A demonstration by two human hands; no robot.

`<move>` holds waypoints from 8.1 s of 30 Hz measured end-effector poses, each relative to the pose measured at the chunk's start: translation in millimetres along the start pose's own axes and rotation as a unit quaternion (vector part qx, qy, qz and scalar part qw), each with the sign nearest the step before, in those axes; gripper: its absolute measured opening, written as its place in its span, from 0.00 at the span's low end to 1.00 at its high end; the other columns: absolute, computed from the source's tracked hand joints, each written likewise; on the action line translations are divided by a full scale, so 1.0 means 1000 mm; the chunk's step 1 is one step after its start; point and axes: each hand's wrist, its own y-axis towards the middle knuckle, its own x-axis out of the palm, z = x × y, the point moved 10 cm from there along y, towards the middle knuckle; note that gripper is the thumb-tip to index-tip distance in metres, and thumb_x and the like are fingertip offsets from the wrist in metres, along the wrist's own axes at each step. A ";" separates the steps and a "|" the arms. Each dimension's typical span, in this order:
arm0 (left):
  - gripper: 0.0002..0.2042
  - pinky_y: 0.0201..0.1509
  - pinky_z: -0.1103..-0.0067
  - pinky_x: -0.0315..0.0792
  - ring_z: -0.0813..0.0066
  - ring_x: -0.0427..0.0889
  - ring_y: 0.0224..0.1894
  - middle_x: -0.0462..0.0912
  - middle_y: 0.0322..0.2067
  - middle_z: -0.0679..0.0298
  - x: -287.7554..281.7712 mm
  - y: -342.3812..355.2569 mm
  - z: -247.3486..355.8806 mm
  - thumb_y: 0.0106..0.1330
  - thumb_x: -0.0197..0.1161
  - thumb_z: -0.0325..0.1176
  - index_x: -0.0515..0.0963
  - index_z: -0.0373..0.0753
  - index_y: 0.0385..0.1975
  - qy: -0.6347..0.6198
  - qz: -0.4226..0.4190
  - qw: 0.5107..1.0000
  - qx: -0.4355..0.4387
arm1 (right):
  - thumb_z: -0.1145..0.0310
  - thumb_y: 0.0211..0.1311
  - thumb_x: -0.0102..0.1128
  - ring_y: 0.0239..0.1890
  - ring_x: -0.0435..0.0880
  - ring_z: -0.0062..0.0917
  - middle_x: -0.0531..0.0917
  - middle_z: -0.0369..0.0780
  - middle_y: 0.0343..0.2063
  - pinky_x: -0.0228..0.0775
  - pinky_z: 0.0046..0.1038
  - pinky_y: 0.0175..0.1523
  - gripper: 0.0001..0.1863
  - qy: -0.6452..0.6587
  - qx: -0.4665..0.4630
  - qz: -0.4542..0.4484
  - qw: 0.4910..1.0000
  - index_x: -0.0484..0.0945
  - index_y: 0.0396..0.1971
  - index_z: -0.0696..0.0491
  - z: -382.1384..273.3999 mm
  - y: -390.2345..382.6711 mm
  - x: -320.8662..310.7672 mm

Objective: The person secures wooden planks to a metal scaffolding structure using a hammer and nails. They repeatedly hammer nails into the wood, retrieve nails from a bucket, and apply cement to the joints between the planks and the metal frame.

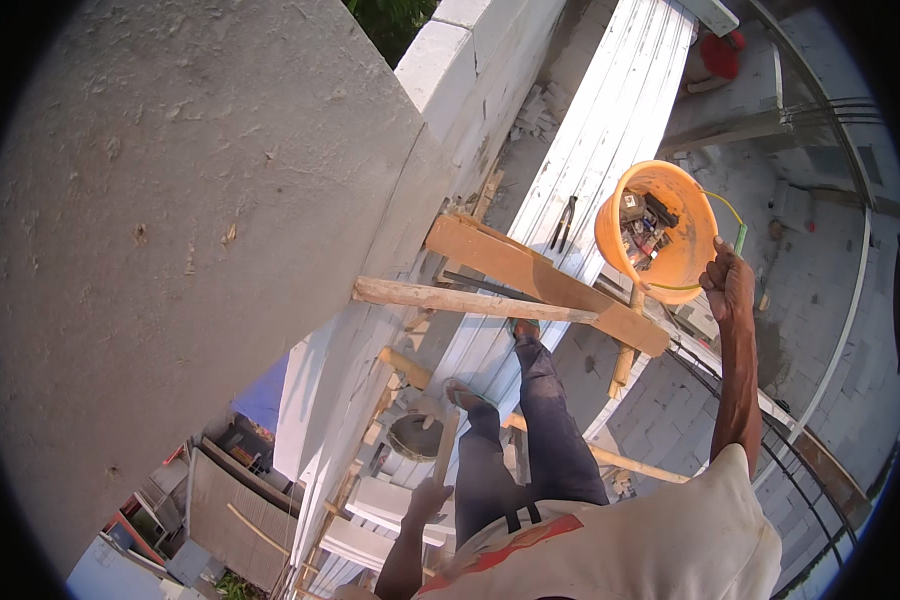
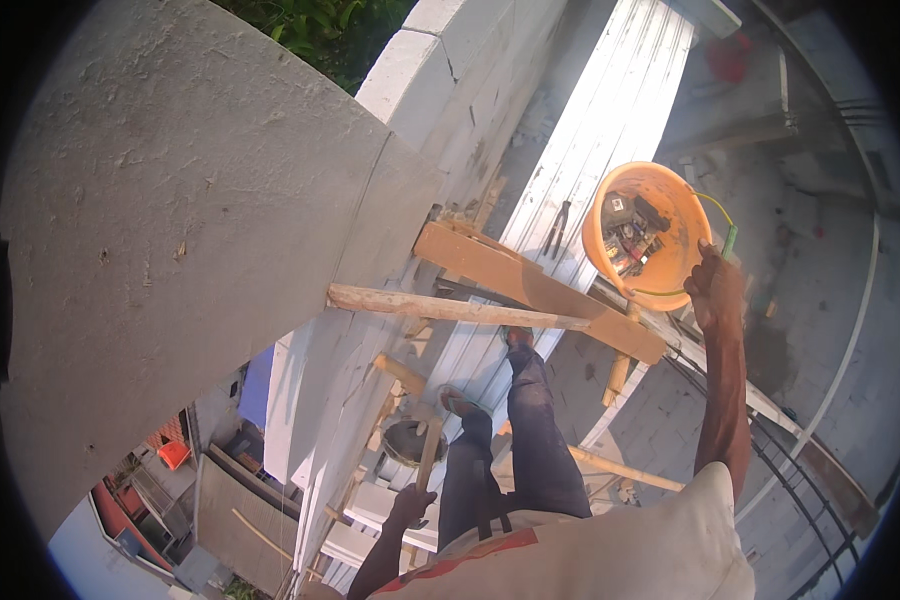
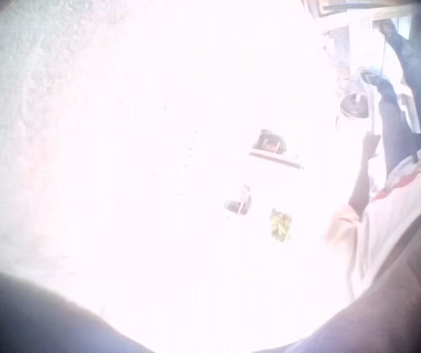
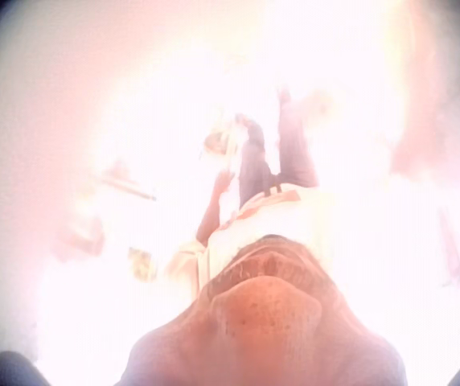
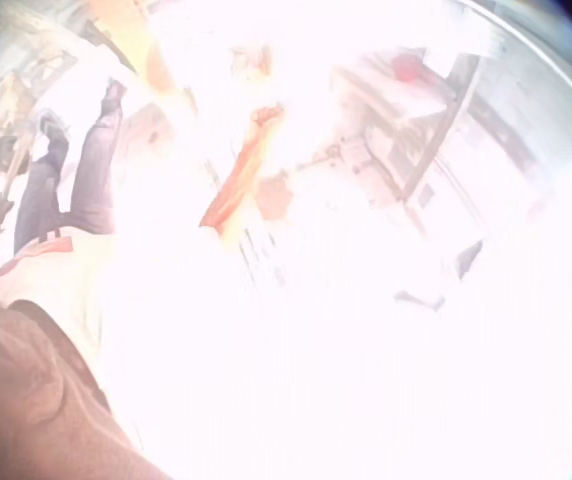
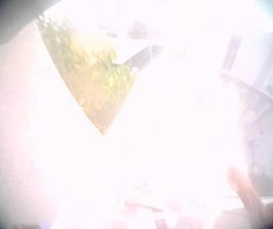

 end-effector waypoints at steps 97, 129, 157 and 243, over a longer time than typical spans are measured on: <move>0.20 0.50 0.60 0.78 0.46 0.86 0.45 0.86 0.38 0.45 0.283 -0.226 -0.500 0.61 0.72 0.39 0.74 0.32 0.44 -0.382 0.129 0.909 -0.111 | 0.61 0.75 0.51 0.11 0.50 0.20 0.50 0.28 0.13 0.51 0.28 0.22 0.17 -0.002 0.125 0.099 0.987 0.58 0.25 0.45 0.502 -0.548 -0.101; 0.13 0.49 0.61 0.76 0.51 0.84 0.42 0.81 0.41 0.53 0.178 -0.118 -0.312 0.60 0.66 0.25 0.80 0.38 0.45 -0.073 0.146 0.986 0.043 | 0.55 0.63 0.72 0.67 0.73 0.46 0.75 0.52 0.63 0.69 0.44 0.67 0.39 -0.586 0.035 -0.477 0.654 0.65 0.69 0.53 0.688 -0.556 0.032; 0.24 0.62 0.64 0.73 0.58 0.78 0.58 0.77 0.59 0.56 0.085 -0.703 -0.361 0.72 0.59 0.28 0.70 0.35 0.67 -0.324 0.204 0.567 0.729 | 0.57 0.61 0.56 0.19 0.76 0.22 0.75 0.36 0.19 0.70 0.27 0.24 0.21 -0.669 0.176 -0.319 0.648 0.87 0.38 0.61 0.749 -0.814 -0.130; 0.23 0.62 0.61 0.65 0.60 0.77 0.57 0.81 0.47 0.68 0.308 -0.157 -1.261 0.46 0.82 0.47 0.82 0.52 0.43 -0.272 0.523 0.796 -0.135 | 0.48 0.64 0.65 0.39 0.84 0.43 0.85 0.52 0.37 0.75 0.45 0.46 0.26 -0.849 0.111 -0.373 0.358 0.81 0.51 0.53 1.014 -1.039 -0.125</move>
